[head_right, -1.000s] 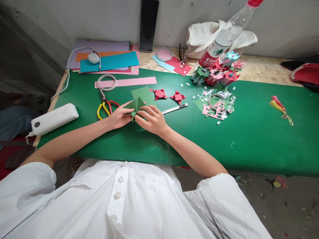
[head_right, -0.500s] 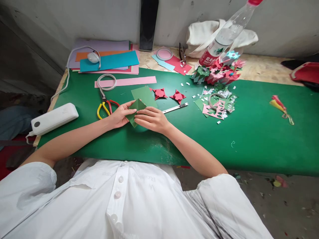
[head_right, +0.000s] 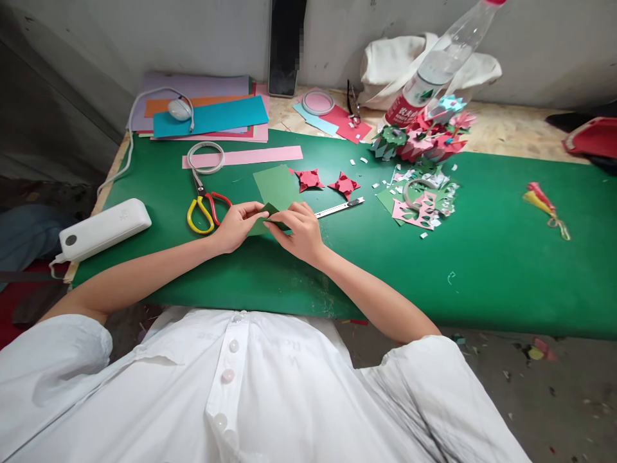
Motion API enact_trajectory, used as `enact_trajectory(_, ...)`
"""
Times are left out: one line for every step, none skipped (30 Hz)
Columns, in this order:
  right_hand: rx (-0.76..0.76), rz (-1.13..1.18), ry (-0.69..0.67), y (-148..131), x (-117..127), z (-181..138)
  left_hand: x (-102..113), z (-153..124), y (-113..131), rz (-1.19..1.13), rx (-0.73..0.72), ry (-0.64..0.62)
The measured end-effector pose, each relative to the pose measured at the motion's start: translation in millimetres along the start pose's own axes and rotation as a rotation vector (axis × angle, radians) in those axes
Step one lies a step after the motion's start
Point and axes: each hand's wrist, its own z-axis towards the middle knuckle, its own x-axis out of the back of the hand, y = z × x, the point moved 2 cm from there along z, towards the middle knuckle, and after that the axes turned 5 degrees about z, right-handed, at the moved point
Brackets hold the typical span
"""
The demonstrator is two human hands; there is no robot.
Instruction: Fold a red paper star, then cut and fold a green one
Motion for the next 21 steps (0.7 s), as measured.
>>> enact_trajectory(-0.037, 0.001, 0.003, 0.7, -0.3, -0.2, 0.2, 0.1, -0.7, 0.014, -0.008, -0.003)
enact_trajectory(-0.072, 0.003, 0.004, 1.5, -0.6, -0.4, 0.5, 0.3, -1.3, 0.025, -0.014, -0.007)
enact_trajectory(-0.105, 0.005, 0.002, 2.4, -0.9, -0.6, 0.9, 0.3, -1.8, 0.031, -0.018, -0.013)
enact_trajectory(-0.137, 0.006, -0.001, 3.2, -1.2, -0.7, 1.3, 0.3, -2.0, 0.034, -0.020, -0.021)
enact_trajectory(-0.166, 0.008, -0.004, 4.0, -1.5, -0.9, 1.7, 0.2, -2.1, 0.036, -0.020, -0.031)
enact_trajectory(-0.192, 0.010, -0.007, 4.6, -1.9, -1.0, 2.0, -0.1, -1.9, 0.036, -0.017, -0.042)
enact_trajectory(-0.215, 0.014, -0.011, 5.1, -2.2, -1.2, 2.2, -0.5, -1.6, 0.035, -0.014, -0.056)
enact_trajectory(-0.234, 0.018, -0.016, 5.6, -2.6, -1.4, 2.2, -0.9, -1.3, 0.035, -0.010, -0.070)
enact_trajectory(-0.252, 0.023, -0.022, 5.9, -2.8, -1.5, 2.2, -1.4, -0.8, 0.035, -0.008, -0.081)
enact_trajectory(-0.268, 0.028, -0.026, 6.2, -3.0, -1.6, 2.1, -1.7, -0.4, 0.036, -0.008, -0.089)
enact_trajectory(-0.284, 0.034, -0.030, 6.4, -3.1, -1.7, 1.9, -2.0, 0.0, 0.038, -0.011, -0.096)
enact_trajectory(-0.300, 0.039, -0.033, 6.6, -3.1, -1.8, 1.6, -2.2, 0.2, 0.042, -0.015, -0.103)
enact_trajectory(-0.314, 0.044, -0.037, 6.7, -3.0, -1.8, 1.3, -2.4, 0.2, 0.047, -0.019, -0.109)
enact_trajectory(-0.328, 0.049, -0.040, 6.8, -3.0, -1.8, 0.9, -2.5, 0.0, 0.054, -0.021, -0.115)
enact_trajectory(-0.340, 0.054, -0.043, 6.8, -3.1, -1.8, 0.5, -2.6, -0.4, 0.061, -0.021, -0.120)
enact_trajectory(-0.352, 0.059, -0.046, 6.8, -3.2, -1.8, 0.1, -2.7, -0.8, 0.069, -0.020, -0.124)
enact_trajectory(-0.362, 0.064, -0.049, 6.8, -3.4, -1.8, -0.2, -2.9, -1.2, 0.078, -0.020, -0.126)
enact_trajectory(-0.372, 0.068, -0.049, 6.8, -3.6, -1.8, -0.4, -3.2, -1.6, 0.088, -0.020, -0.127)
enact_trajectory(-0.380, 0.074, -0.049, 6.8, -3.8, -1.8, -0.6, -3.5, -1.9, 0.098, -0.022, -0.127)
enact_trajectory(-0.386, 0.080, -0.048, 6.9, -3.9, -1.6, -0.6, -3.9, -2.2, 0.109, -0.024, -0.126)
enact_trajectory(-0.391, 0.087, -0.047, 7.0, -3.7, -1.3, -0.6, -4.3, -2.5, 0.121, -0.027, -0.124)
